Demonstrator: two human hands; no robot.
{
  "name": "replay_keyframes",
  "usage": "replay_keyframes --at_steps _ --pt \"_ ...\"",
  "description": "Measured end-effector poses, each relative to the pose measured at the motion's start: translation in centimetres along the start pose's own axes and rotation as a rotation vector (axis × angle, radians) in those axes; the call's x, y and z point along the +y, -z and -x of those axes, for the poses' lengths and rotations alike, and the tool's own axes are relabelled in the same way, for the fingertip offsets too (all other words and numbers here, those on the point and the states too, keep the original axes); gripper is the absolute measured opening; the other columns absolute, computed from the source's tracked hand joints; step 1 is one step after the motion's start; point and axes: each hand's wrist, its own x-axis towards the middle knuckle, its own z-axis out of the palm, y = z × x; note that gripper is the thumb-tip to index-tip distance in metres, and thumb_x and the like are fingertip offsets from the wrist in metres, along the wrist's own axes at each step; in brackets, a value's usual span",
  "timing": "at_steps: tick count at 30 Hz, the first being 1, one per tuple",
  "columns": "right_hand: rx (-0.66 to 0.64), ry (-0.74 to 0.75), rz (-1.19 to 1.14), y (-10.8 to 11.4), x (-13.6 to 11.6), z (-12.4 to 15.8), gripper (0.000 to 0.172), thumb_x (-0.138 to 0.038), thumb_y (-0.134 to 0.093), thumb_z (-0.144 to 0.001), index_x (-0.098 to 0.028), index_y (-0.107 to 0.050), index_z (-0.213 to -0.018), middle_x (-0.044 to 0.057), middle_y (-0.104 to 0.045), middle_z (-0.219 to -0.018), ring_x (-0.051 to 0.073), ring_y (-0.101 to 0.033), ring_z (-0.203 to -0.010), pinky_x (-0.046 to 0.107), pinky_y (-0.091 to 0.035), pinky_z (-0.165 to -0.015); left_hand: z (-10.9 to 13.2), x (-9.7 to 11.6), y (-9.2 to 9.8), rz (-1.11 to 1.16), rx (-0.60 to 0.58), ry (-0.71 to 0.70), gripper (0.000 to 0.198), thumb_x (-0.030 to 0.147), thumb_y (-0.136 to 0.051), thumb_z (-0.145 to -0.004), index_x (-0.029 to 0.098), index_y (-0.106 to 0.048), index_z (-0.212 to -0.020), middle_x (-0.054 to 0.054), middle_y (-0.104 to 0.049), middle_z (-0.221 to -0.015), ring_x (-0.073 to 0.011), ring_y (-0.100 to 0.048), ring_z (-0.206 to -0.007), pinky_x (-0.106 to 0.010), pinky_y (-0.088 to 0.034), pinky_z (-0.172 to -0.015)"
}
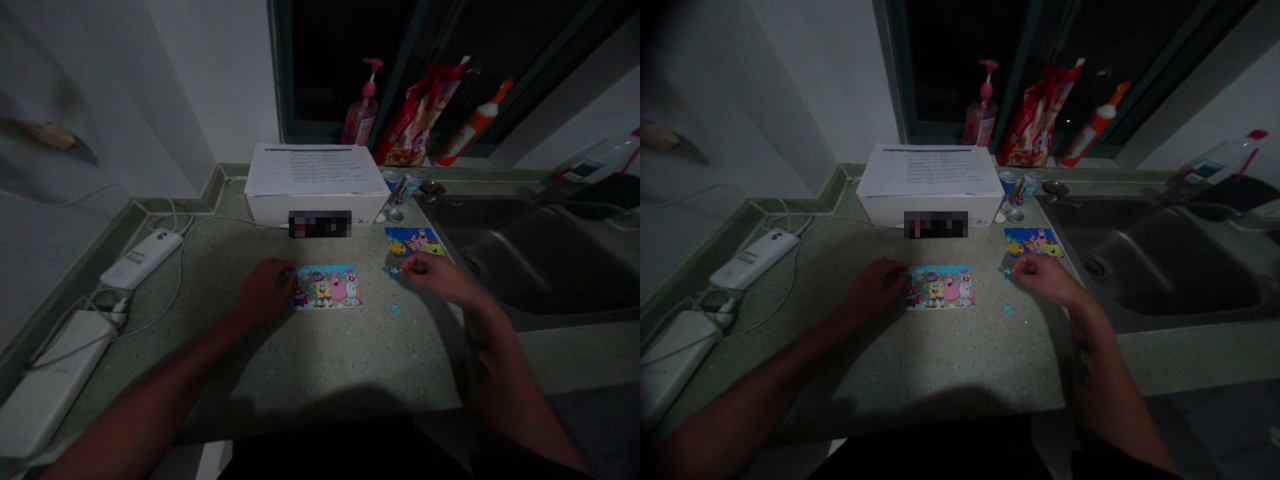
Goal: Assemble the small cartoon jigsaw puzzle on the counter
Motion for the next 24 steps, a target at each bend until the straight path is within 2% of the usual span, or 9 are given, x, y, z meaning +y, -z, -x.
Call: replay_keyframes --at_steps 4,7,13,16,20,24 --pt "0.016 0.104 -0.132 -3.4 -3.7 -0.2 0.023 -0.046 -0.071 -0.084 -0.025 -0.076 -0.09 0.005 -0.077 -0.091 0.021 -0.071 -0.08 0.036 -0.057 -0.074 0.5 0.7 -0.1 0.097 -0.007 -0.049 0.021 0.02 -0.062 -0.091 0.024 -0.076 -0.106 -0.009 -0.078 -0.104 -0.0264 -0.072 -0.094 -0.044 -0.057 -0.091" --pt "-0.026 0.153 -0.231 -6.5 -6.6 -0.5 0.022 -0.042 -0.071 -0.087 -0.023 -0.078 -0.096 0.003 -0.074 -0.081 0.017 -0.064 -0.069 0.03 -0.05 -0.063 1.1 1.6 -0.2 0.186 -0.043 -0.075 0.016 0.023 -0.063 -0.091 0.023 -0.076 -0.101 -0.008 -0.077 -0.1 -0.0232 -0.071 -0.087 -0.039 -0.057 -0.084" --pt "-0.179 0.196 -0.343 -10.9 -10.8 -1.1 0.015 -0.027 -0.07 -0.089 -0.02 -0.079 -0.099 -0.002 -0.069 -0.071 0.013 -0.057 -0.061 0.025 -0.044 -0.058 1.9 3.5 -0.6 0.451 -0.138 0.022 0.011 0.028 -0.069 -0.087 0.022 -0.074 -0.094 -0.006 -0.078 -0.092 -0.0193 -0.07 -0.078 -0.034 -0.055 -0.078" --pt "-0.178 0.223 -0.365 -12.4 -11.9 -1.4 0.013 -0.024 -0.068 -0.089 -0.019 -0.077 -0.097 -0.003 -0.066 -0.069 0.011 -0.055 -0.059 0.025 -0.044 -0.057 1.9 3.7 -0.7 0.499 -0.132 0.107 0.009 0.029 -0.072 -0.085 0.021 -0.073 -0.09 -0.004 -0.077 -0.086 -0.0187 -0.069 -0.076 -0.032 -0.054 -0.074" --pt "-0.122 0.235 -0.398 -13.9 -12.0 -1.5 0.012 -0.028 -0.069 -0.091 -0.02 -0.074 -0.098 -0.004 -0.064 -0.07 0.011 -0.054 -0.059 0.024 -0.044 -0.057 1.6 3.5 -0.8 0.515 -0.117 0.202 0.004 0.024 -0.072 -0.081 0.022 -0.07 -0.085 -0.002 -0.075 -0.079 -0.0185 -0.069 -0.075 -0.032 -0.054 -0.075" --pt "0.064 0.318 -0.301 -14.5 -11.5 -0.9 0.012 -0.028 -0.065 -0.095 -0.022 -0.072 -0.103 -0.002 -0.064 -0.075 0.012 -0.056 -0.059 0.026 -0.046 -0.057 1.4 3.5 -0.7 0.536 -0.088 0.272 0.004 0.023 -0.071 -0.08 0.022 -0.069 -0.083 -0.002 -0.074 -0.076 -0.0187 -0.069 -0.073 -0.032 -0.053 -0.073"
